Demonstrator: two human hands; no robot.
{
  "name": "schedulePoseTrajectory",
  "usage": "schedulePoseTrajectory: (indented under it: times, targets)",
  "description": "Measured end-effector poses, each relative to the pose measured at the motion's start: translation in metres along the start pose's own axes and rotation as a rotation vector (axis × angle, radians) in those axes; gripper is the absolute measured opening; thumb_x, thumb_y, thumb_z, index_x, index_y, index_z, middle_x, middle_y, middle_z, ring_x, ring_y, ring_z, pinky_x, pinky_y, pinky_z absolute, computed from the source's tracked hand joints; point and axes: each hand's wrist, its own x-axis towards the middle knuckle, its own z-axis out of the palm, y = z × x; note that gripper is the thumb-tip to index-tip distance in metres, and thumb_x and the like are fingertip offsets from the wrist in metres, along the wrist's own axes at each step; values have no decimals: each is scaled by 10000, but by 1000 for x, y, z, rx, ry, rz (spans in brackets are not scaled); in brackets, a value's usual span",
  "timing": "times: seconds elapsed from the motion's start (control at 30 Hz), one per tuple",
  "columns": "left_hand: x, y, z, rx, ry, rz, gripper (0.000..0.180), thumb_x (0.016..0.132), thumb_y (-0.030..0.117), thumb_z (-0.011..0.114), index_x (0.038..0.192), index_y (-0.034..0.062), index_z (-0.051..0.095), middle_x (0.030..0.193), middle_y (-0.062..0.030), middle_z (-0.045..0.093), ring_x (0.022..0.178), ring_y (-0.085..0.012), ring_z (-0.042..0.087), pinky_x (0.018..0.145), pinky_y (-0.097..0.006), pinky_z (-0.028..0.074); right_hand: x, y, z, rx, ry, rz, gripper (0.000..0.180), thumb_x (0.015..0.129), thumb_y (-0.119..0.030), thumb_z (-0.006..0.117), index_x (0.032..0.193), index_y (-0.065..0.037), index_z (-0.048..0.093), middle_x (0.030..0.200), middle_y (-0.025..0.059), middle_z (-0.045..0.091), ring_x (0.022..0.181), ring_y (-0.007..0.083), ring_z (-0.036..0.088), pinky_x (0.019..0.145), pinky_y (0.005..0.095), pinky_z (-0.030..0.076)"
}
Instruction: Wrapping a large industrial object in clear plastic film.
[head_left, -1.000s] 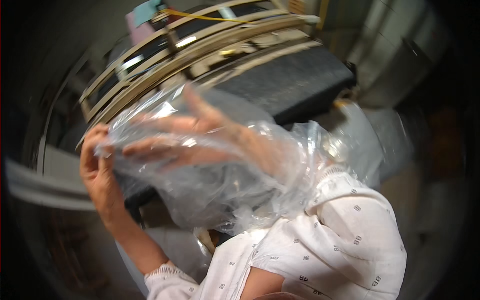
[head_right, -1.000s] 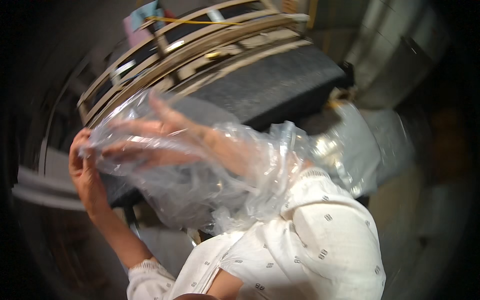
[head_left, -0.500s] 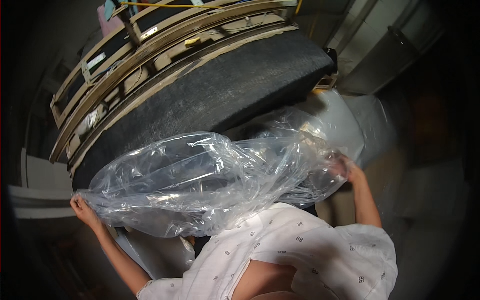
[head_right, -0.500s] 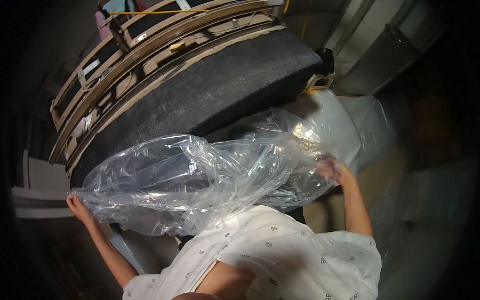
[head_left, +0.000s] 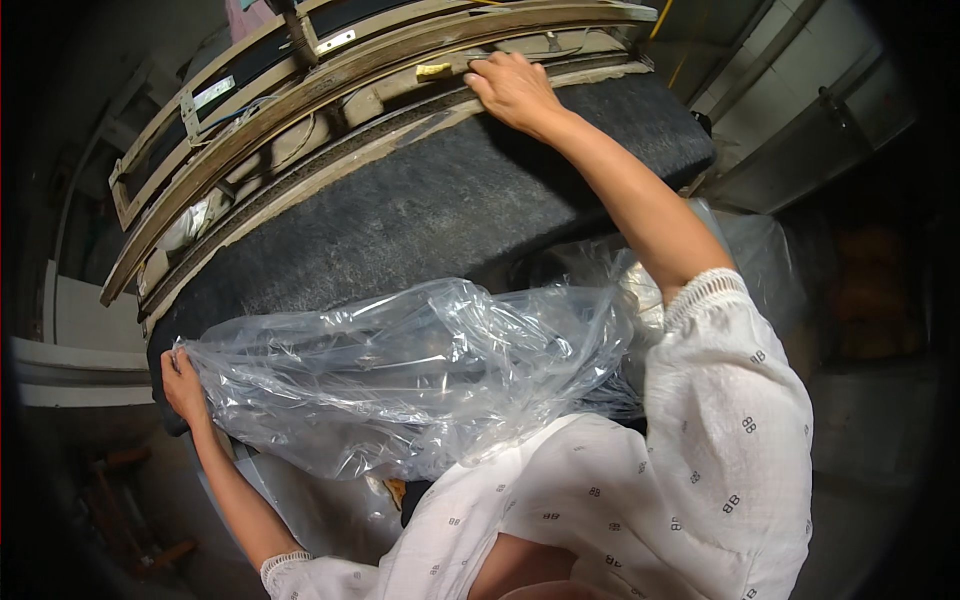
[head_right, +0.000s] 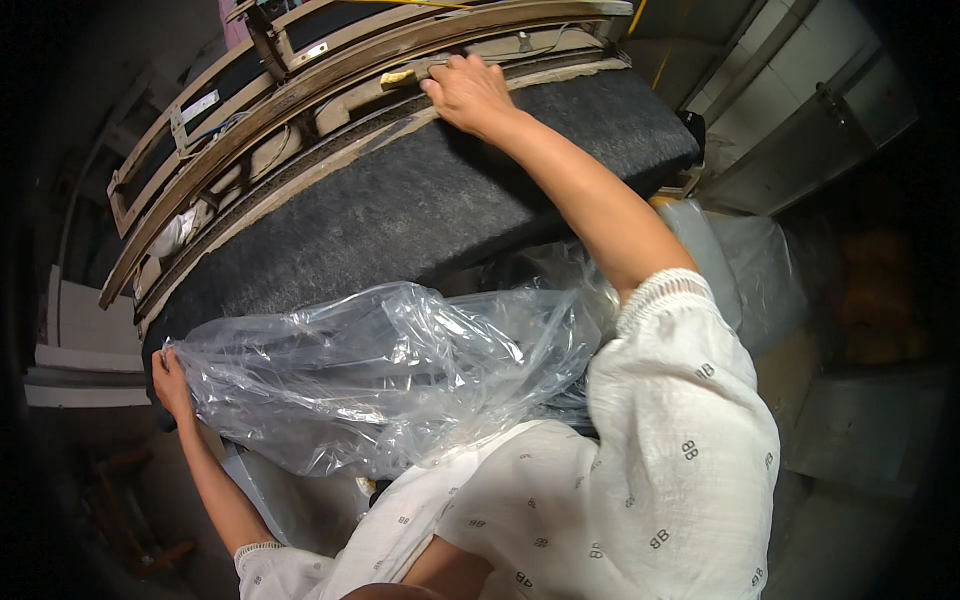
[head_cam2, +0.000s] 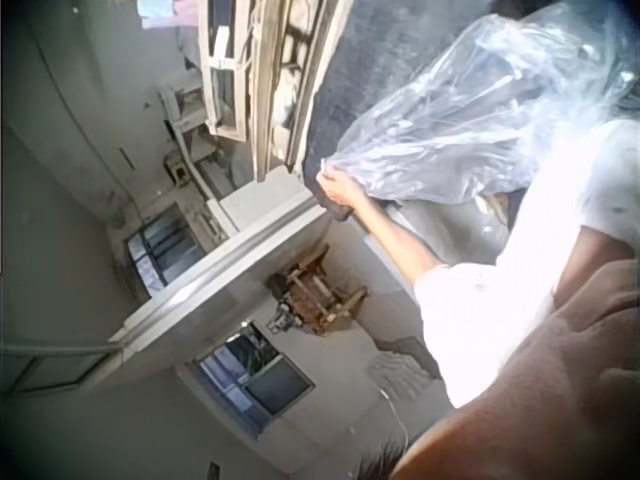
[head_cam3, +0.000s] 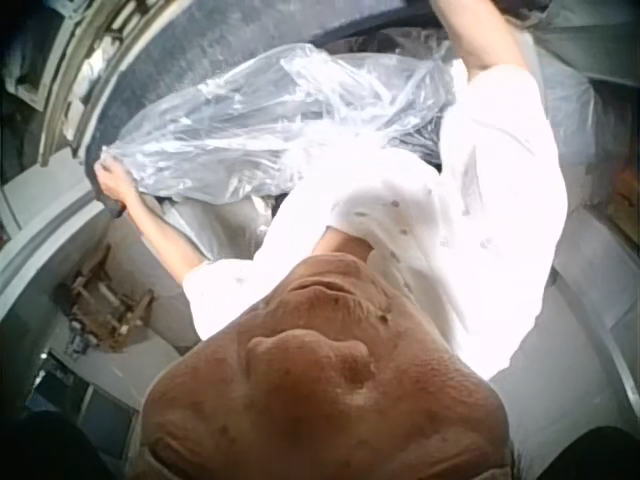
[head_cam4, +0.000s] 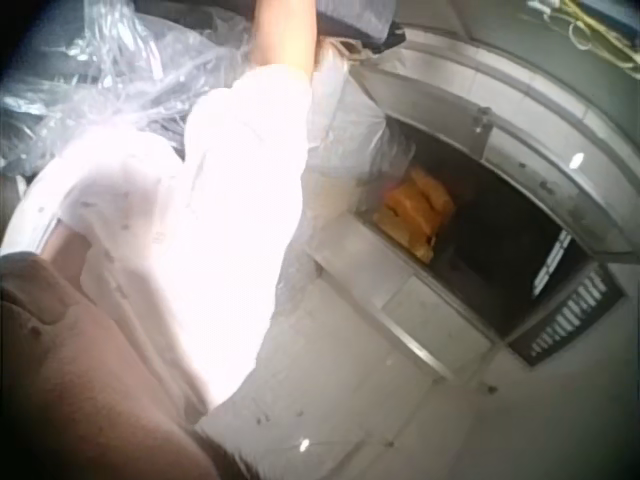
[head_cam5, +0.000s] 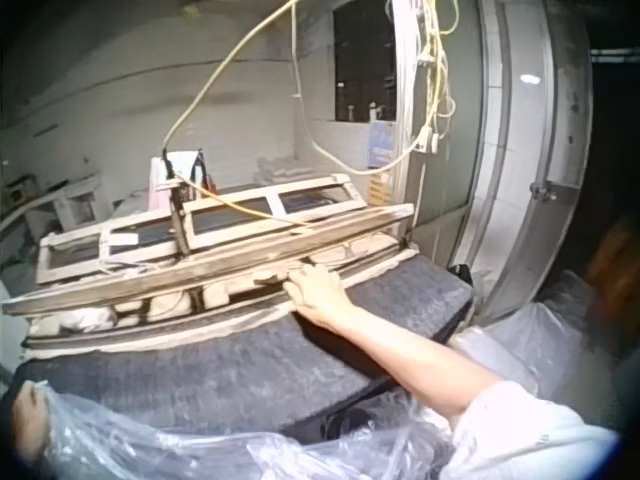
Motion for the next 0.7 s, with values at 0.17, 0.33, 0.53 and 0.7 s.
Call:
schedulePoseTrajectory:
  times: [0.17, 0.33, 0.53, 0.7]
  targets:
    - [-6, 23, -5, 78, 46, -56, 292, 888, 374, 453, 955, 100, 530, 889, -136, 618, 811, -362, 576, 661, -422, 425, 58, -15, 37, -166, -315, 204, 342, 803, -337, 511, 934, -58, 659, 999, 151, 628, 946, 289, 585, 798, 443, 414]
    - [-1, 27, 0, 32, 73, -16, 266, 887, 354, 459, 951, 105, 529, 864, -136, 614, 799, -360, 577, 654, -423, 423, 70, -9, 55, 148, -238, 288, 371, 750, -324, 532, 1024, -101, 644, 1055, 147, 622, 1005, 300, 580, 859, 406, 440]
    - [0, 22, -2, 12, 22, -42, 256, 886, 340, 466, 978, 110, 531, 866, -130, 607, 784, -326, 579, 673, -391, 434, 60, -36, 48, 27, -192, 168, 304, 730, -249, 541, 840, 13, 650, 869, 214, 636, 867, 353, 608, 783, 447, 457]
    - [3, 19, 10, 2, 38, 15, 280, 891, 353, 463, 996, 102, 530, 902, -140, 607, 821, -325, 581, 705, -393, 433, 20, -27, 46, 167, 275, -206, 181, 720, -109, 542, 880, -24, 541, 813, 148, 559, 798, 308, 540, 695, 431, 433]
